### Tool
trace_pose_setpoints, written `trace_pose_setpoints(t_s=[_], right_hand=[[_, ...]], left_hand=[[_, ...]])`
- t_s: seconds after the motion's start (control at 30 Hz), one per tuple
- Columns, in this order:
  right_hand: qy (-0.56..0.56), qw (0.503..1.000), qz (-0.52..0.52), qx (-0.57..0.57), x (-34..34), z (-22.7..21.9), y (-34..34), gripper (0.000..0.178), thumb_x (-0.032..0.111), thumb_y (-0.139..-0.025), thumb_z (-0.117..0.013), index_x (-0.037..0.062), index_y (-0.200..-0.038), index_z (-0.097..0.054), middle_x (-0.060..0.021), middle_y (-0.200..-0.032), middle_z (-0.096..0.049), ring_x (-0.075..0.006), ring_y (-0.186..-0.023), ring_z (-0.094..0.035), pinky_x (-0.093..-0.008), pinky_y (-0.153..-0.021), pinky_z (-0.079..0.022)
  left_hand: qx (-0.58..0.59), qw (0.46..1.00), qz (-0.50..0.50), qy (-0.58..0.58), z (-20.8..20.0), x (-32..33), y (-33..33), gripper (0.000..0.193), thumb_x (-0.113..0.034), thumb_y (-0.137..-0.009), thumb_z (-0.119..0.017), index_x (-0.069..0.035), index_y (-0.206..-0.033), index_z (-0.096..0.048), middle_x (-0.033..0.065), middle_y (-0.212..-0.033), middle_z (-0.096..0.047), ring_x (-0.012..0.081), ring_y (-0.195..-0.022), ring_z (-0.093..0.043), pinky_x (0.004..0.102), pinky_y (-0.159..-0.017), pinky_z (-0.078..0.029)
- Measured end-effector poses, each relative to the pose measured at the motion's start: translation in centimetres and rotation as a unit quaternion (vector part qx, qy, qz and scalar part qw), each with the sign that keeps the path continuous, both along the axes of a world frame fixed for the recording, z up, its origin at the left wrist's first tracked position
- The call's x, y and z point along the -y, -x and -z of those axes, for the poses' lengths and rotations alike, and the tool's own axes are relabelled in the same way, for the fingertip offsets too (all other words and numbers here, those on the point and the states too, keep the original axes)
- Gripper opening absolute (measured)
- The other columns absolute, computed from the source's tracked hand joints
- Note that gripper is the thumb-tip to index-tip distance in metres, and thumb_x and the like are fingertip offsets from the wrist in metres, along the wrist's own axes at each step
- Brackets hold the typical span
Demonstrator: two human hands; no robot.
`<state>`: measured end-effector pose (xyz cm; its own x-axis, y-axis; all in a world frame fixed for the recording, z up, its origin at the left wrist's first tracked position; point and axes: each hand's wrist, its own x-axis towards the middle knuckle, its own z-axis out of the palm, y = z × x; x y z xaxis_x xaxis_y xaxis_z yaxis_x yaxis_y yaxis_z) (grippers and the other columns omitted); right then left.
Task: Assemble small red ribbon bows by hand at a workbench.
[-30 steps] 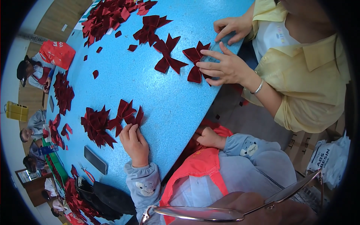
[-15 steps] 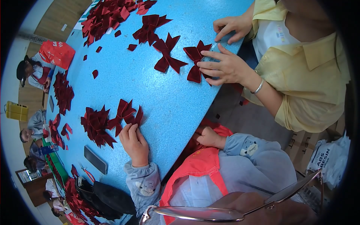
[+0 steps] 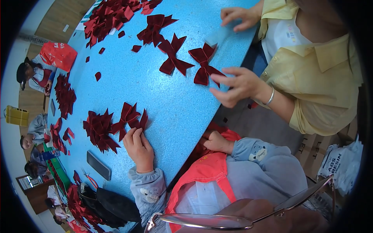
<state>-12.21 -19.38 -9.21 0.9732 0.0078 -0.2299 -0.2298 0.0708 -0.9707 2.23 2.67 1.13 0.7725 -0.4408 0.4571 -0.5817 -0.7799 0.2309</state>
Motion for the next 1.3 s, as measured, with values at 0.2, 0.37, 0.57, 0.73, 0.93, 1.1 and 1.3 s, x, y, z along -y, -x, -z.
trace_pose_setpoints(t_s=[0.2,0.37,0.57,0.73,0.93,1.1,1.3], right_hand=[[-0.028,0.999,0.011,-0.011,0.0,0.0,0.1,0.021,0.009,-0.095,-0.056,0.0049,-0.114,-0.064,-0.0052,-0.078,-0.066,-0.0102,-0.06,-0.059,-0.0281,-0.054,-0.05],[-0.024,1.0,0.019,-0.004,0.1,0.2,0.2,0.019,0.009,-0.095,-0.056,0.0045,-0.111,-0.064,-0.0036,-0.076,-0.064,-0.01,-0.059,-0.059,-0.0281,-0.053,-0.049],[-0.006,0.999,-0.008,-0.033,-0.1,1.8,-0.3,0.025,0.008,-0.092,-0.056,0.0039,-0.115,-0.062,-0.008,-0.079,-0.067,-0.0131,-0.061,-0.061,-0.0297,-0.056,-0.051],[0.021,0.998,0.002,-0.062,0.6,0.3,0.4,0.019,0.009,-0.094,-0.052,-0.0018,-0.106,-0.061,-0.0051,-0.072,-0.062,-0.0108,-0.056,-0.057,-0.0262,-0.049,-0.047],[0.011,0.998,0.008,-0.055,0.5,1.5,-0.2,0.019,0.014,-0.097,-0.053,-0.0011,-0.102,-0.064,-0.0037,-0.063,-0.06,-0.0082,-0.053,-0.055,-0.0239,-0.047,-0.044],[0.022,0.999,-0.015,-0.041,0.3,1.7,-0.1,0.021,0.015,-0.097,-0.053,-0.0001,-0.107,-0.065,-0.0023,-0.061,-0.058,-0.0071,-0.051,-0.052,-0.0232,-0.046,-0.042],[0.026,0.999,-0.007,-0.026,-0.1,1.0,-0.1,0.019,0.015,-0.097,-0.053,0.0006,-0.102,-0.065,-0.002,-0.061,-0.056,-0.0068,-0.051,-0.05,-0.023,-0.046,-0.041]], left_hand=[[0.001,1.0,0.0,0.002,-0.1,0.2,0.1,0.02,0.003,-0.082,-0.062,-0.002,-0.101,-0.063,0.0156,-0.104,-0.059,0.0334,-0.097,-0.055,0.0411,-0.084,-0.044],[0.002,1.0,0.01,0.005,0.3,0.2,-0.2,0.02,0.003,-0.082,-0.062,-0.002,-0.101,-0.063,0.0155,-0.105,-0.059,0.0335,-0.096,-0.055,0.0411,-0.085,-0.045],[0.009,0.999,-0.001,0.037,0.9,-1.0,-0.3,0.022,0.005,-0.082,-0.061,-0.003,-0.102,-0.065,0.0148,-0.106,-0.062,0.0333,-0.098,-0.057,0.0396,-0.086,-0.046],[0.016,0.994,0.031,0.1,0.2,-1.6,0.0,0.026,0.007,-0.079,-0.062,-0.002,-0.103,-0.063,0.0159,-0.102,-0.06,0.0339,-0.093,-0.059,0.0396,-0.078,-0.05],[0.02,0.992,0.051,0.116,-0.7,-3.3,2.2,0.025,0.004,-0.075,-0.06,0.0,-0.1,-0.061,0.0153,-0.101,-0.059,0.034,-0.093,-0.058,0.0392,-0.079,-0.05],[0.106,0.989,0.04,0.09,-2.2,-5.8,0.9,0.024,0.003,-0.075,-0.06,0.0,-0.099,-0.06,0.014,-0.1,-0.058,0.0327,-0.092,-0.058,0.0388,-0.08,-0.049],[0.122,0.988,0.022,0.089,-1.4,-7.0,-2.4,0.018,-0.001,-0.076,-0.062,-0.003,-0.094,-0.062,0.0128,-0.098,-0.059,0.032,-0.09,-0.057,0.0402,-0.081,-0.048]])
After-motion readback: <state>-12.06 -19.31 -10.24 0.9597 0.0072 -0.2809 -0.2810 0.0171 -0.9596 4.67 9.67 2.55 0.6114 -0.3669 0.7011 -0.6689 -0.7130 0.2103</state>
